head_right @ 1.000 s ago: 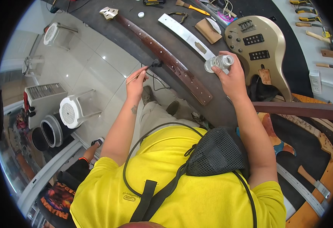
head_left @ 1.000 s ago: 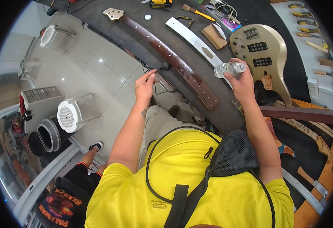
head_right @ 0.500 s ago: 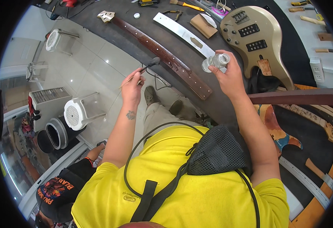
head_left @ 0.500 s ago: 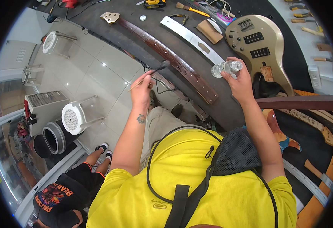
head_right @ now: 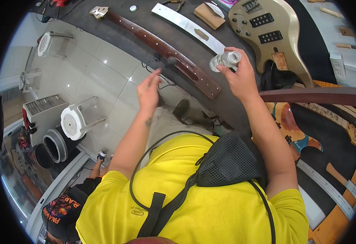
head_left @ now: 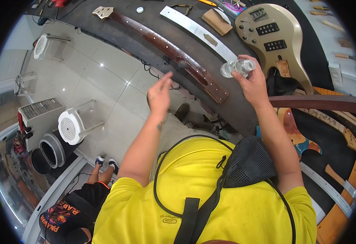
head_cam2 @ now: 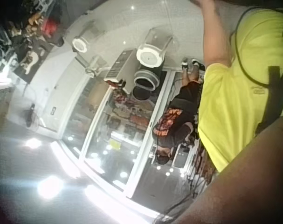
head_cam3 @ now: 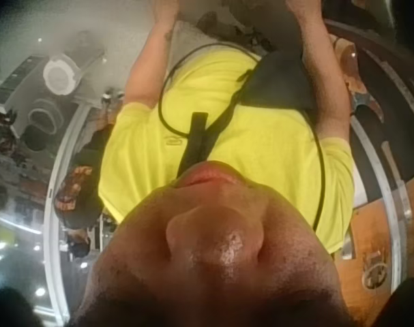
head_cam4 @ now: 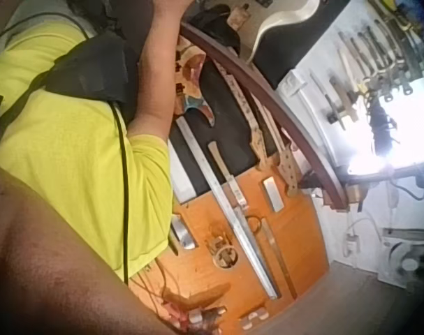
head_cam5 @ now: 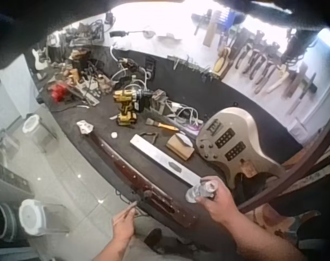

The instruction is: The person applies a dark liquid to the surface of a guitar neck using a small brush and then wipes it with a cloth. They hold a small container of the liquid and work across the length of the neck.

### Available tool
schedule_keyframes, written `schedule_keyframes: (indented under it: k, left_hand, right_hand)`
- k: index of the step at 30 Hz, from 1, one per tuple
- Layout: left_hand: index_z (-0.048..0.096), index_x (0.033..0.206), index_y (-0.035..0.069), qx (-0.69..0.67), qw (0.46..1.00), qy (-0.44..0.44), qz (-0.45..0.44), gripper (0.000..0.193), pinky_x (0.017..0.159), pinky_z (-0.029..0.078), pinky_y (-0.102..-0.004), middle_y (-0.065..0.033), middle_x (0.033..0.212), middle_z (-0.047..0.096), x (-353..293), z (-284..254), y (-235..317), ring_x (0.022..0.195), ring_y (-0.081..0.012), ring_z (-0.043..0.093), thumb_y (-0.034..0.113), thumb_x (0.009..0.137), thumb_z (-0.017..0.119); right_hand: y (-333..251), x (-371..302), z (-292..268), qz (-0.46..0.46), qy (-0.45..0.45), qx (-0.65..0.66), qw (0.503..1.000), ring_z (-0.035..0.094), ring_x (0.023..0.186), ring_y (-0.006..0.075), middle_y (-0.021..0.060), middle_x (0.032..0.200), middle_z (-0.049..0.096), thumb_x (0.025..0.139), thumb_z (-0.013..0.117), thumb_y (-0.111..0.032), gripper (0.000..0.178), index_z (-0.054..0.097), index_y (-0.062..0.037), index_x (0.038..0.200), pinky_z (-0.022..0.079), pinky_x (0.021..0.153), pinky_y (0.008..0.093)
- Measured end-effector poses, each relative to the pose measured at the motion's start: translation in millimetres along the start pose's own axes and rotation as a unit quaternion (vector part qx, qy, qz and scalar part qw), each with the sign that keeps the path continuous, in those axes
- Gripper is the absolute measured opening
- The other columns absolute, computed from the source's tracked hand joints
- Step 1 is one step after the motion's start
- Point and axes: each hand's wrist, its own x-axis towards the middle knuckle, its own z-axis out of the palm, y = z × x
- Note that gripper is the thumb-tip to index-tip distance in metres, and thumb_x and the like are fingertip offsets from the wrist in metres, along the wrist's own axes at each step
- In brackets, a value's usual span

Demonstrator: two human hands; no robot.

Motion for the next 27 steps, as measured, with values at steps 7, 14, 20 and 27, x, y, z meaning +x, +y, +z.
schedule_keyframes:
  k: [7,14,20,27]
  left_hand:
    - [0.075,0.13,0.009,-0.015,0.992,-0.075,0.101,0.033,0.082,0.051,-0.0293,-0.0047,0.089,0.072,-46,37,-34,0.085,-0.0118,0.061,0.027,0.107,0.06]
    - [0.076,0.129,0.007,-0.03,0.998,-0.023,0.059,0.03,0.084,0.051,-0.0264,-0.0036,0.099,0.074,-11,6,-30,0.088,-0.0118,0.064,0.02,0.105,0.065]
    - [0.075,0.129,0.005,-0.008,1.0,-0.013,-0.023,0.032,0.083,0.051,-0.0272,-0.0021,0.095,0.073,-26,10,-8,0.086,-0.0105,0.063,0.023,0.106,0.063]
    - [0.075,0.131,0.008,-0.035,0.999,-0.041,-0.001,0.029,0.079,0.05,-0.0257,0.0001,0.092,0.072,-43,23,-18,0.082,-0.0094,0.061,0.015,0.104,0.065]
  right_hand:
    - [0,-4,6,0.006,0.007,0.022,1.0,0.064,0.113,0.0232,0.0096,0.121,0.065,0.087,0.082,-0.012,0.046,0.062,-0.0037,0.127,0.05,0.099,0.0357]
    - [0,-6,2,0.005,0.01,0.022,1.0,0.065,0.113,0.0247,0.0104,0.121,0.065,0.087,0.082,-0.013,0.046,0.062,-0.0036,0.127,0.05,0.099,0.0355]
    - [-2,-9,3,0.014,-0.004,0.014,1.0,0.064,0.114,0.0247,0.0105,0.122,0.065,0.088,0.081,-0.012,0.045,0.062,-0.0037,0.128,0.049,0.1,0.0354]
    - [-2,-3,11,-0.002,0.004,0.031,1.0,0.064,0.114,0.0243,0.0103,0.12,0.064,0.087,0.082,-0.012,0.047,0.061,-0.0043,0.129,0.049,0.1,0.036]
